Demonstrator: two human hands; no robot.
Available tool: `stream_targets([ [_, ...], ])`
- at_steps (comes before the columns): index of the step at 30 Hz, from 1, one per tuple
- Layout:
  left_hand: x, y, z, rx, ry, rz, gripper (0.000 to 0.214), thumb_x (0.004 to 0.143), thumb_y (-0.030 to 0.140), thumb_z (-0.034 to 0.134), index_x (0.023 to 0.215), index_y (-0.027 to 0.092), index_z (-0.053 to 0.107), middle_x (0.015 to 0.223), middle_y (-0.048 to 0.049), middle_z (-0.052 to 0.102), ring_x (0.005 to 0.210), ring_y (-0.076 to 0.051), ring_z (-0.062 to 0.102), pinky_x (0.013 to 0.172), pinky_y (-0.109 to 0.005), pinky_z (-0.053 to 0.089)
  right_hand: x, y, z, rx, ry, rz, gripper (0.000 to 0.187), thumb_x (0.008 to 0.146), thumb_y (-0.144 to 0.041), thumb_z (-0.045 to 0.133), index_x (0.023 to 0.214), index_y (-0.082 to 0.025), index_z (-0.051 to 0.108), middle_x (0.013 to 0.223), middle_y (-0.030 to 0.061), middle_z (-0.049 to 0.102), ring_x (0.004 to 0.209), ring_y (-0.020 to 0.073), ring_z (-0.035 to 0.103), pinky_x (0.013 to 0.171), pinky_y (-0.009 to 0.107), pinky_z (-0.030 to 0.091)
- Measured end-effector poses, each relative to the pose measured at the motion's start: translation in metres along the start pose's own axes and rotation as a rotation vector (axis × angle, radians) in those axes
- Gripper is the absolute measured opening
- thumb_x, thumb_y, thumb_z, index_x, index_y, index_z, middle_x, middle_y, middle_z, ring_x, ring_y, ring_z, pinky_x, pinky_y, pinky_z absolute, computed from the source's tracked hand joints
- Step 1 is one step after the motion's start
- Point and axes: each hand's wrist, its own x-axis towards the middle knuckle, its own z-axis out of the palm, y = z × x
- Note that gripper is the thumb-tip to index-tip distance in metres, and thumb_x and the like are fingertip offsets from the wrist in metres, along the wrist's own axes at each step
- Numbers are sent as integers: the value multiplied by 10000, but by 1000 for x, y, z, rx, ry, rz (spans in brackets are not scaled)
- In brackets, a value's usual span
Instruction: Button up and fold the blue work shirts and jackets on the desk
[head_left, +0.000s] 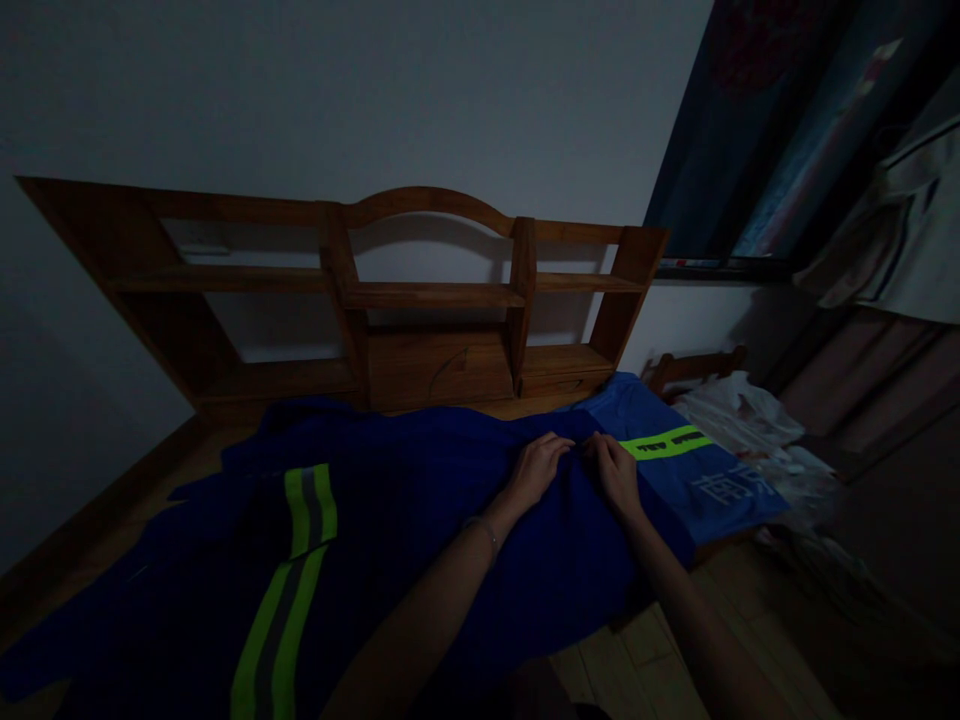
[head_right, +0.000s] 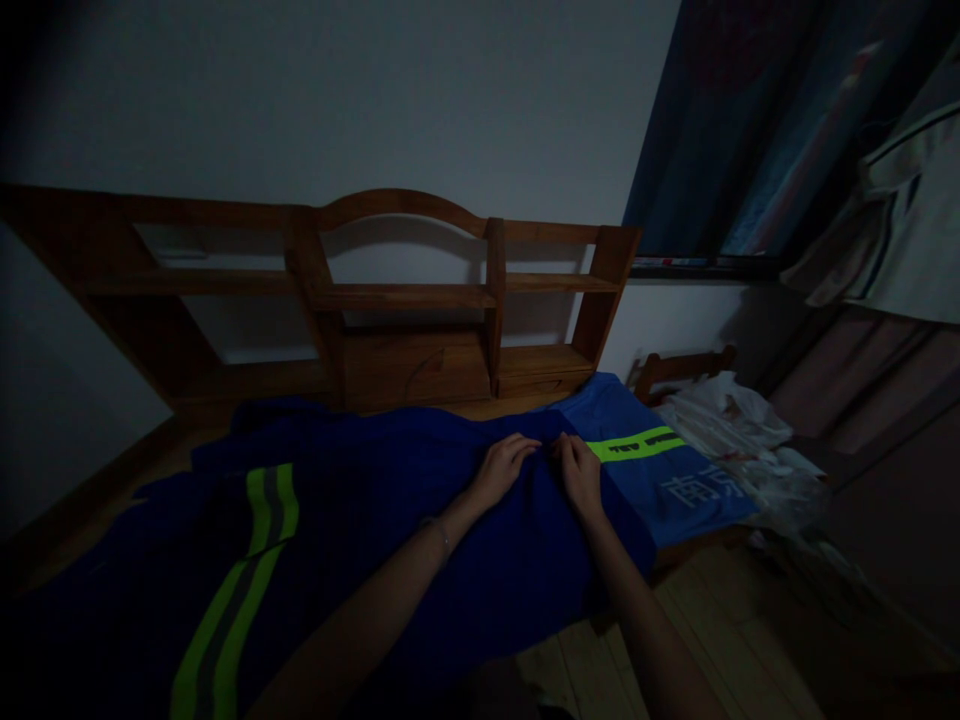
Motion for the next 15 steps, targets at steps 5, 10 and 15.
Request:
stream_targets([
  [5, -1, 1, 2, 95, 35, -27, 277, 935, 170, 373, 1102, 202, 592, 974, -49, 606, 915, -138, 586, 840, -261, 481, -2, -3, 2, -22, 9, 2, 429, 935, -461, 348, 731, -175, 594, 734, 33, 620, 687, 164, 546, 670, 258, 384],
  [10, 0, 3, 2, 185, 66, -107, 238, 930, 330, 425, 1019, 214, 613, 959, -35, 592, 908, -148, 580, 839, -267, 468, 7, -8, -17, -48, 125, 10, 377, 911, -468, 389, 822, -176, 610, 823, 42, 649, 752, 175, 561, 705, 262, 390],
  [15, -2, 3, 1, 241, -6, -138, 372, 802, 530, 564, 1034, 241, 603, 975, -12, 601, 907, -163, 589, 819, -257, 466, 21, 19, -58, -95, 279, 86, 362, 837, -489, 466, 907, -168, 618, 927, 86, 654, 844, 211, 578, 748, 294, 410],
])
